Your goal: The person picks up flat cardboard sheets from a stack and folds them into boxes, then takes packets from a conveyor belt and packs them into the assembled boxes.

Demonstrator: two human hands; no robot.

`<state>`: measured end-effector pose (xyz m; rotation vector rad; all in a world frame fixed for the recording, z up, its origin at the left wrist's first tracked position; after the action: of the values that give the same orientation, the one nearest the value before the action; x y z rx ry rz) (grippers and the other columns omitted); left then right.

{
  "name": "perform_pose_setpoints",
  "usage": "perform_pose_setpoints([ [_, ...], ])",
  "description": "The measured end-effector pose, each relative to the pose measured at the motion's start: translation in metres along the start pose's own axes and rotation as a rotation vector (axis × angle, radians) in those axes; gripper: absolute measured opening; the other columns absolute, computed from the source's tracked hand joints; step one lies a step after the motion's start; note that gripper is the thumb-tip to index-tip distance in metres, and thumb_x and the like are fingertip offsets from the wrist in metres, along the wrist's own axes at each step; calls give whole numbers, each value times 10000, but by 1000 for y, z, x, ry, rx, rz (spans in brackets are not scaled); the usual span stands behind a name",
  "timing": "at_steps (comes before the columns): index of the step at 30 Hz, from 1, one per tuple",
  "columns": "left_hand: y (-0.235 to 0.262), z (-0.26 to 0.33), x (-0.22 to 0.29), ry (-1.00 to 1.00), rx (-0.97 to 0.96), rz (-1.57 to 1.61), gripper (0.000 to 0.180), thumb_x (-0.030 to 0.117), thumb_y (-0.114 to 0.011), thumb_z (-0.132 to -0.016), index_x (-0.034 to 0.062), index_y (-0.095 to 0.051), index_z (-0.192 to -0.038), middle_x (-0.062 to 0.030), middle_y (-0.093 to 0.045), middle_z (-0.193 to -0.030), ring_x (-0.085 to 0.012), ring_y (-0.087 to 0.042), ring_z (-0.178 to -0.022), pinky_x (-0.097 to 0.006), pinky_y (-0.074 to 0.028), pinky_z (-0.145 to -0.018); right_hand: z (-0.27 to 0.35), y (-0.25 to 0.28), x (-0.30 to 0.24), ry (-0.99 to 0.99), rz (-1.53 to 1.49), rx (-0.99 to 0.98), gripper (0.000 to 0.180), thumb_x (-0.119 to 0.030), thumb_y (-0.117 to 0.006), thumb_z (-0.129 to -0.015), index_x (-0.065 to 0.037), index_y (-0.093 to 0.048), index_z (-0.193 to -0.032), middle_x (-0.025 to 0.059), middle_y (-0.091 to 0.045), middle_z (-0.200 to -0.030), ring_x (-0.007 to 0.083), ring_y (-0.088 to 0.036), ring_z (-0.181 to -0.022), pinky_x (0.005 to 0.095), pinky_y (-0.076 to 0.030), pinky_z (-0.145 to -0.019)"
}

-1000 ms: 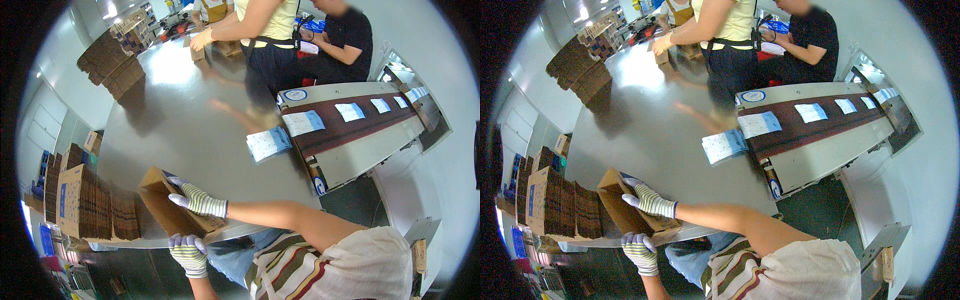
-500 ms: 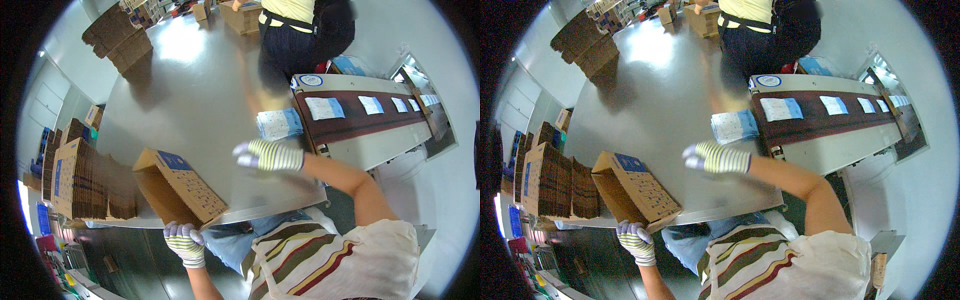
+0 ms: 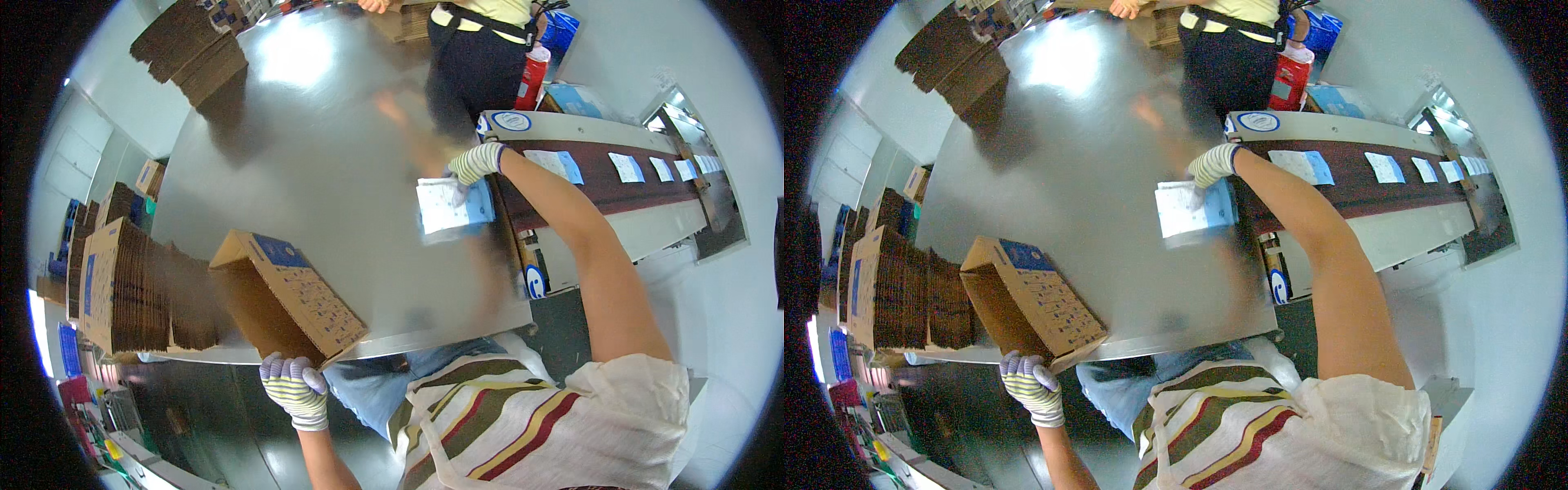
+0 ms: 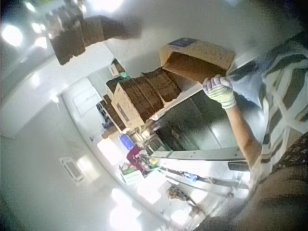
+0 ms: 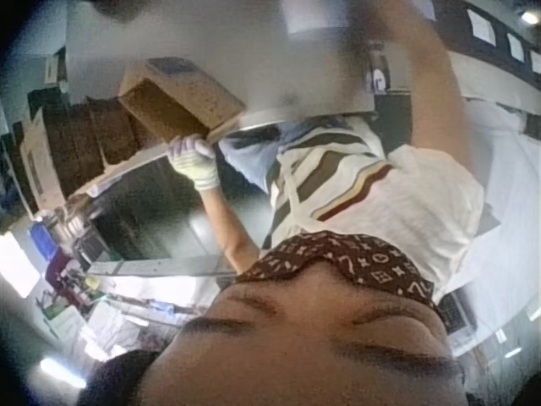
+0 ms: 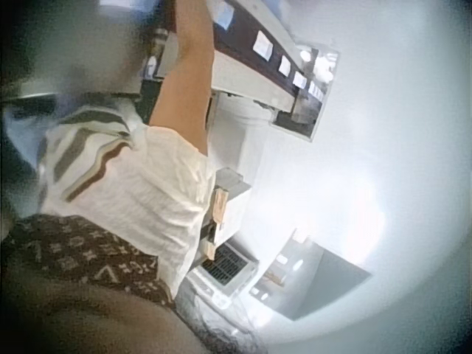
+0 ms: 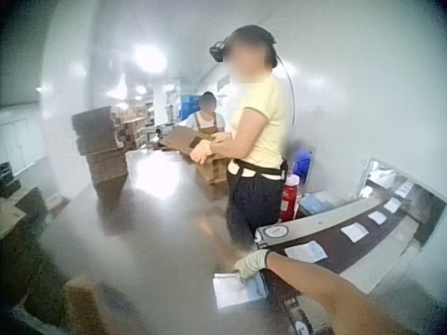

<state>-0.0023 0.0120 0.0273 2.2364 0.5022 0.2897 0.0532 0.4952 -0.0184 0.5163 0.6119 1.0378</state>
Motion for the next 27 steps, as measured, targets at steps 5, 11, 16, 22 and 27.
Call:
perform_pose_setpoints([
  [5, 1, 8, -5, 3, -3, -4, 52, 143, -479, -752, 114, -503, -716, -70, -519, -701, -296, -548, -801, -434, -429, -795, 14, -50, -82, 102, 29, 190, 878, -445, -829, -540, 41, -484, -1184, 207, -597, -1081, 333, -593, -978, 404, -469, -864],
  [11, 5, -7, 2, -34, 19, 42, 41, 149, -487, -754, 124, -492, -721, -60, -499, -653, -277, -524, -703, -424, -441, -778, 76, -117, -161, 38, 262, 423, 939, -341, -782, -633, 15, -291, -1350, 243, -550, -1140, 350, -558, -1041, 444, -439, -918],
  [16, 5, -10, 3, -35, 3, 59, 56, 174, -502, -743, 125, -486, -721, -58, -483, -643, -261, -496, -637, -418, -443, -760, 65, -125, -159, 169, 19, 423, 875, -278, -769, -617, 13, -338, -1320, 249, -533, -1161, 328, -542, -1070, 410, -419, -952],
  [22, 5, -16, 12, -96, -44, 25, 66, 164, -502, -771, 110, -509, -733, -73, -527, -661, -296, -545, -712, -413, -430, -731, 85, -39, -251, 1135, -224, 1088, 526, -214, -541, -793, -42, -444, -1281, 182, -487, -1262, 328, -457, -1180, 443, -321, -1039],
  [27, 0, -17, 29, -160, -99, -105, 147, 257, -557, -824, 112, -577, -804, -62, -580, -697, -265, -588, -707, -395, -443, -686, 72, -23, -315, 977, -302, 848, 395, -247, -549, -865, -42, -547, -1203, 131, -552, -1233, 294, -516, -1137, 355, -367, -1018],
])
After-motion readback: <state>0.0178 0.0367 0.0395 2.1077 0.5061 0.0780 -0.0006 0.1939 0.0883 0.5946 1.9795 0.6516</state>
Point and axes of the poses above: each hand's wrist, its own z-axis away from the middle knuckle, its own y-axis out of the back of the hand, x = y × z, the point moved 3 cm from there along -z, towards the middle knuckle
